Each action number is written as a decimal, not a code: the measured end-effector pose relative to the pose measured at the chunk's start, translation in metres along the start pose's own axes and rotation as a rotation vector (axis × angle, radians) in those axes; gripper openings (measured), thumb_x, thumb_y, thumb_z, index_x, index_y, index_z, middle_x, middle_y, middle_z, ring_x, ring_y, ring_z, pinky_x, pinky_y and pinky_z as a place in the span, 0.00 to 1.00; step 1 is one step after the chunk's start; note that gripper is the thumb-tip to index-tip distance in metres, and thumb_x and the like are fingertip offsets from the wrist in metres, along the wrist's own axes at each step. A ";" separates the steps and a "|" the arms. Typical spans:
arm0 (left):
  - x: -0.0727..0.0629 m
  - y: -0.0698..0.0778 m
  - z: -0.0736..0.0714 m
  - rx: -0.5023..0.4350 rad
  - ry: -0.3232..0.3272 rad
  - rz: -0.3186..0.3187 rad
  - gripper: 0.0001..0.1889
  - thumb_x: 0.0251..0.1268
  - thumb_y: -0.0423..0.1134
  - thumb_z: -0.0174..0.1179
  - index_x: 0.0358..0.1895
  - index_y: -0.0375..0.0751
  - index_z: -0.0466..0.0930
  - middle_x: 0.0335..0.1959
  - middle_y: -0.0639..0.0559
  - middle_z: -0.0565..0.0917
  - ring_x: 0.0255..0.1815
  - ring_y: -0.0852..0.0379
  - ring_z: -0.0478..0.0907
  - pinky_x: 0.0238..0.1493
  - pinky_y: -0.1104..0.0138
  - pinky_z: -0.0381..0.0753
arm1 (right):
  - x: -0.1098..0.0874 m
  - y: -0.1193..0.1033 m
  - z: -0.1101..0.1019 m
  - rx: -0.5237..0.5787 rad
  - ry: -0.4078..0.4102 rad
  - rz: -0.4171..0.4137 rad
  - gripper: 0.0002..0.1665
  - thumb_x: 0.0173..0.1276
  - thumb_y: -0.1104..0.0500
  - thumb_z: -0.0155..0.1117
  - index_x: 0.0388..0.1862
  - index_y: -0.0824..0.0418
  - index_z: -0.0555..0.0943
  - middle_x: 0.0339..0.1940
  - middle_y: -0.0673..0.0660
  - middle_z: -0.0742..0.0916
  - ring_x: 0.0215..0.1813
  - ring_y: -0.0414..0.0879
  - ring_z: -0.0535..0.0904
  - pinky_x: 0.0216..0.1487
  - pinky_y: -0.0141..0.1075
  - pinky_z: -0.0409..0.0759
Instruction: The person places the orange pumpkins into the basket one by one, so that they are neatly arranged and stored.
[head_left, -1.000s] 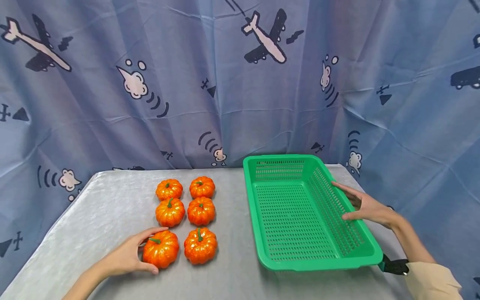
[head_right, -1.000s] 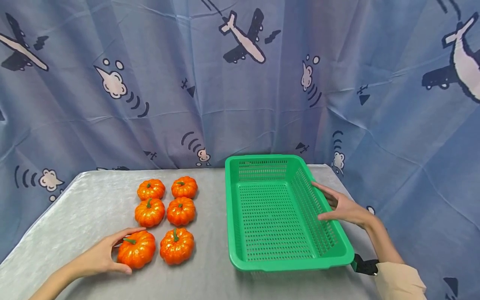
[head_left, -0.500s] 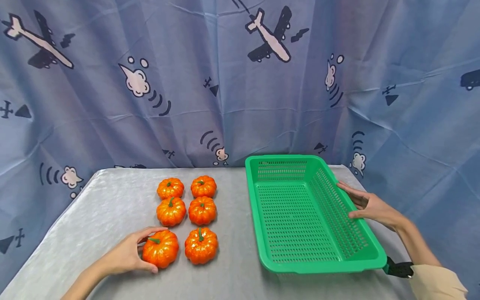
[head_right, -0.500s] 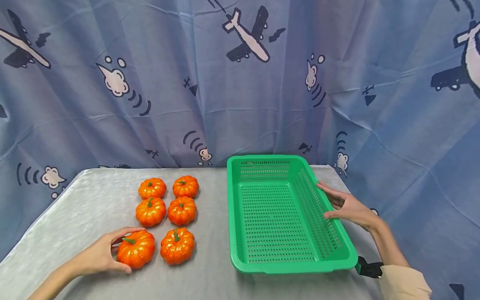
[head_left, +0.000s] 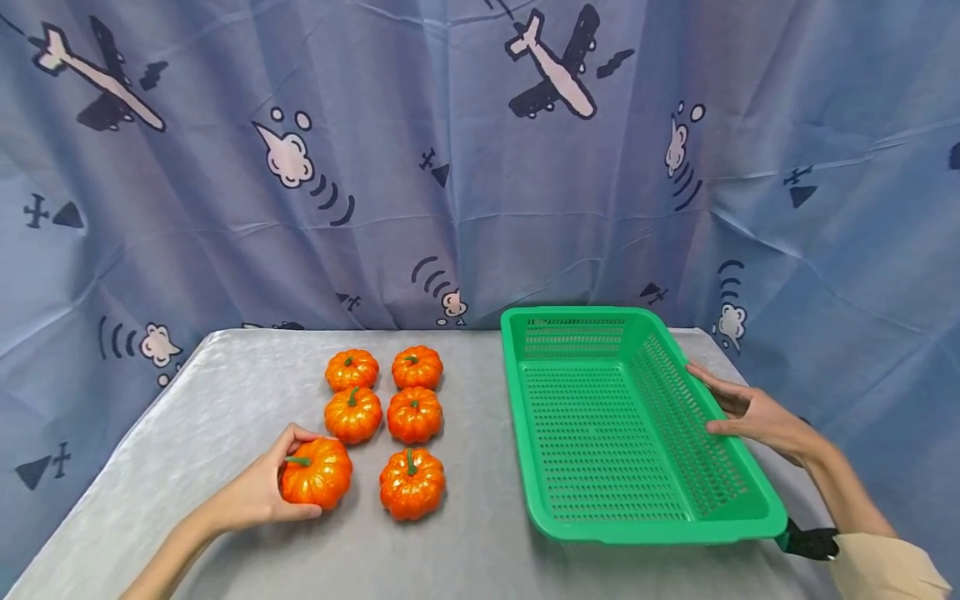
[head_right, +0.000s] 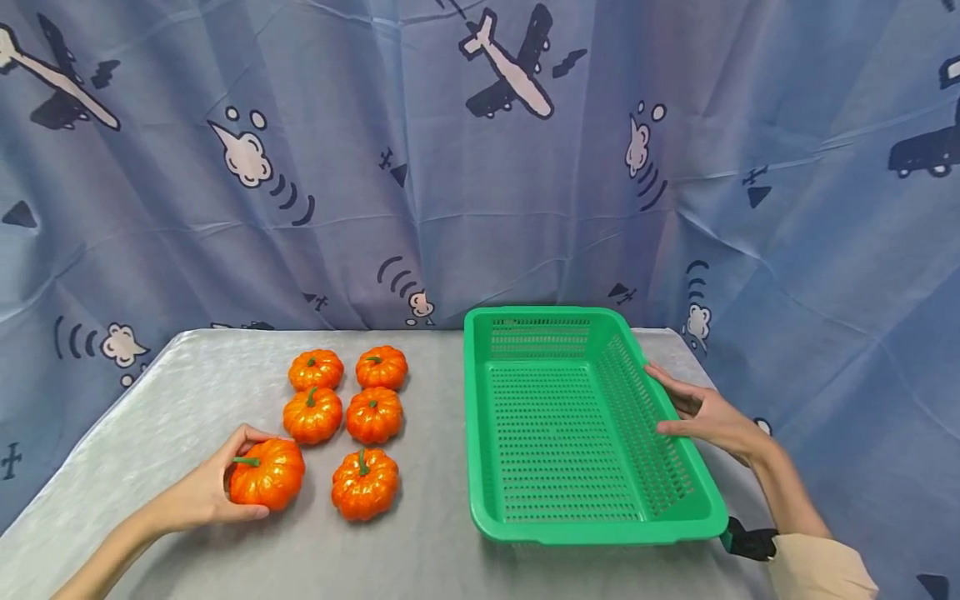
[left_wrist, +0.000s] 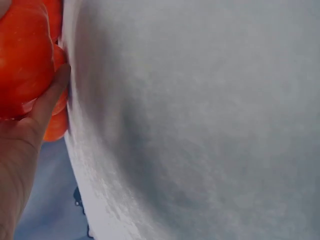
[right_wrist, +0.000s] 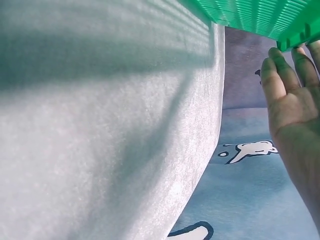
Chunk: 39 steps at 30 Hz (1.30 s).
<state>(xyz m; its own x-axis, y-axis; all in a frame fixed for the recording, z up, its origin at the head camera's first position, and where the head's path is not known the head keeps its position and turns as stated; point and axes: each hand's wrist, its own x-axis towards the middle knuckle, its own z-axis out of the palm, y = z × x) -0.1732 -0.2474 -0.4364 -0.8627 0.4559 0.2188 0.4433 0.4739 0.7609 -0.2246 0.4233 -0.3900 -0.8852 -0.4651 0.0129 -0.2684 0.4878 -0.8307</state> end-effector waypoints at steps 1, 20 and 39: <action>0.001 0.000 0.000 -0.005 0.005 0.005 0.38 0.41 0.40 0.78 0.56 0.44 0.64 0.51 0.49 0.75 0.48 0.64 0.75 0.47 0.69 0.77 | 0.000 0.000 0.000 0.000 -0.002 -0.001 0.46 0.68 0.69 0.58 0.78 0.56 0.47 0.77 0.39 0.52 0.64 0.14 0.52 0.54 0.17 0.65; 0.025 0.008 -0.004 -0.119 0.116 -0.046 0.40 0.39 0.34 0.78 0.57 0.39 0.64 0.51 0.45 0.71 0.47 0.61 0.74 0.45 0.69 0.78 | 0.001 0.001 0.002 -0.018 0.009 0.022 0.46 0.69 0.68 0.56 0.79 0.53 0.46 0.78 0.40 0.50 0.62 0.14 0.53 0.51 0.18 0.67; 0.116 0.089 -0.016 -0.272 0.130 -0.165 0.43 0.40 0.32 0.77 0.63 0.40 0.63 0.53 0.42 0.74 0.49 0.47 0.75 0.49 0.59 0.79 | 0.001 0.003 0.004 -0.026 0.030 0.028 0.46 0.69 0.68 0.57 0.79 0.52 0.46 0.78 0.43 0.49 0.61 0.14 0.54 0.54 0.25 0.71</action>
<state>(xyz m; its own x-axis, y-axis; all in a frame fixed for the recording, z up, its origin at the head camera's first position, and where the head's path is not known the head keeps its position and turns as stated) -0.2373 -0.1643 -0.3335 -0.9490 0.2816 0.1419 0.2293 0.3073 0.9236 -0.2248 0.4214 -0.3949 -0.9032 -0.4292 0.0069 -0.2531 0.5197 -0.8160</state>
